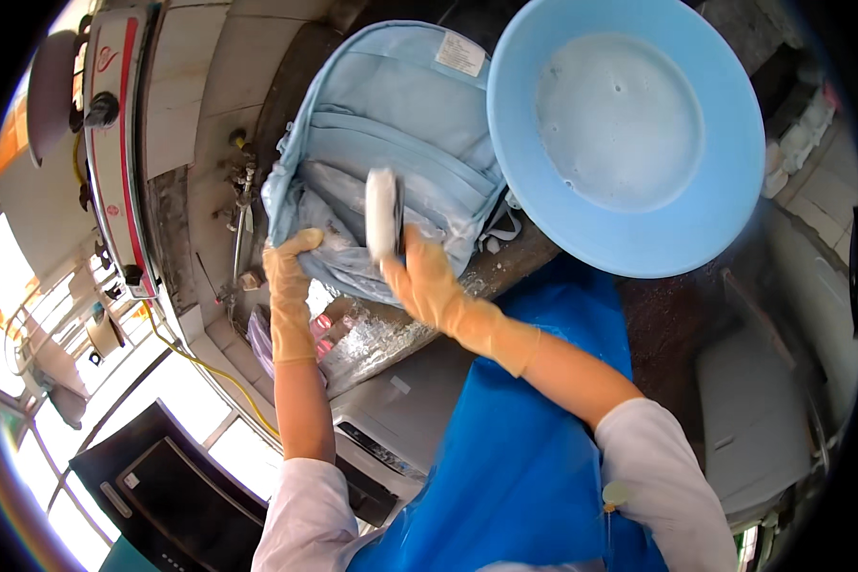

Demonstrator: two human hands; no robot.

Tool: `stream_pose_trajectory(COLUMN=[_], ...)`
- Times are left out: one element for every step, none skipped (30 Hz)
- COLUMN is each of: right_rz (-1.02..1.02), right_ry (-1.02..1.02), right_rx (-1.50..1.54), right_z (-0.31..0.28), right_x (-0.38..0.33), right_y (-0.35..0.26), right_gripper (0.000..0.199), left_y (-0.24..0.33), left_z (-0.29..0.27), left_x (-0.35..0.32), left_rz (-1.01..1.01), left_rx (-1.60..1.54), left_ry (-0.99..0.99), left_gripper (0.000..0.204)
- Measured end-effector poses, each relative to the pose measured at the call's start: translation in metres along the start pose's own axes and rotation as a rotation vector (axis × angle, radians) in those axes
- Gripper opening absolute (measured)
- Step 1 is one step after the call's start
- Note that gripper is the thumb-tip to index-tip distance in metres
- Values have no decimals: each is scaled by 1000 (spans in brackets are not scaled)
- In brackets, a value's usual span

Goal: The person cleans a backpack by hand using a brush and a toothbrush, scrubbing the interior and exterior surfaces after dipping the tools into a basin of soapy water.

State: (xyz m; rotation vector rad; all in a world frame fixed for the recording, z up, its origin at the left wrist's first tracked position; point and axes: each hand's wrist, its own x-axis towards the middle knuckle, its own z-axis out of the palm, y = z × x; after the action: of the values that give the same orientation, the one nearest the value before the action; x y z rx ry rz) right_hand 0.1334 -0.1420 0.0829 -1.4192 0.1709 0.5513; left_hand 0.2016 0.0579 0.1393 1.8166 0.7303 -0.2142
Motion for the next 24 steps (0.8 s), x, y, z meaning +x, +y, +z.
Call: stream_pose_trajectory(right_rz=[10,-123,-261,-235,-211,-10,186,127,68,87,90,83,71,120,126,51,-25,89,88,145,201,146,156,137], right_ry=[42,63,74,47,21,-136,-297,-224,-151,-186,-187,-139,-91,-187,-203,-217,-230,-227,-237,-278,-318,-300,-302,-254], right_rx=[-17,57,133,82,33,4,-52,-42,-31,-20,-26,32,95,22,27,-110,-246,-172,-166,-46,76,0,2,0], right_z=[-1,16,31,33,33,31,30,35,38,36,34,31,28,27,29,26,24,18,10,2,-2,-1,0,1], right_x=[19,47,75,70,60,54,49,43,39,41,43,44,45,45,49,60,67,70,72,73,75,77,78,77], right_y=[-3,36,73,56,31,23,15,24,33,31,34,36,36,31,35,34,34,35,23,16,16,25,32,40], right_gripper=[23,22,21,18,16,24,35,36,38,41,41,43,45,49,49,48,47,43,43,40,38,38,38,31], left_y=[-10,-6,0,-5,-23,-31,-37,-24,-35,-40,-45,-45,-48,-56,-61,-61,-61,-61,-60,-60,-59,-56,-53,-34], left_z=[-6,7,25,18,4,8,19,40,40,44,49,50,42,20,4,0,-3,-7,-14,-15,-15,-13,-9,7], left_x=[8,15,19,14,15,18,16,1,5,0,-6,-14,-3,11,16,14,12,10,4,-3,-7,-9,-13,-19], left_rz=[-39,-51,-64,-50,-53,-31,-5,-16,-38,19,77,-72,-72,49,168,411,409,437,454,514,507,156,-190,-310], left_rx=[16,23,38,69,50,123,194,350,407,328,248,496,494,1006,1506,1440,1442,1316,1194,1168,1171,745,307,39], left_ry=[-17,-41,-64,21,110,163,218,299,295,200,105,140,139,-128,-431,-433,-436,-425,-403,-345,-350,-206,-52,54], left_gripper=[38,37,36,37,39,40,42,47,53,52,51,34,34,26,21,22,22,20,18,13,13,12,14,17])
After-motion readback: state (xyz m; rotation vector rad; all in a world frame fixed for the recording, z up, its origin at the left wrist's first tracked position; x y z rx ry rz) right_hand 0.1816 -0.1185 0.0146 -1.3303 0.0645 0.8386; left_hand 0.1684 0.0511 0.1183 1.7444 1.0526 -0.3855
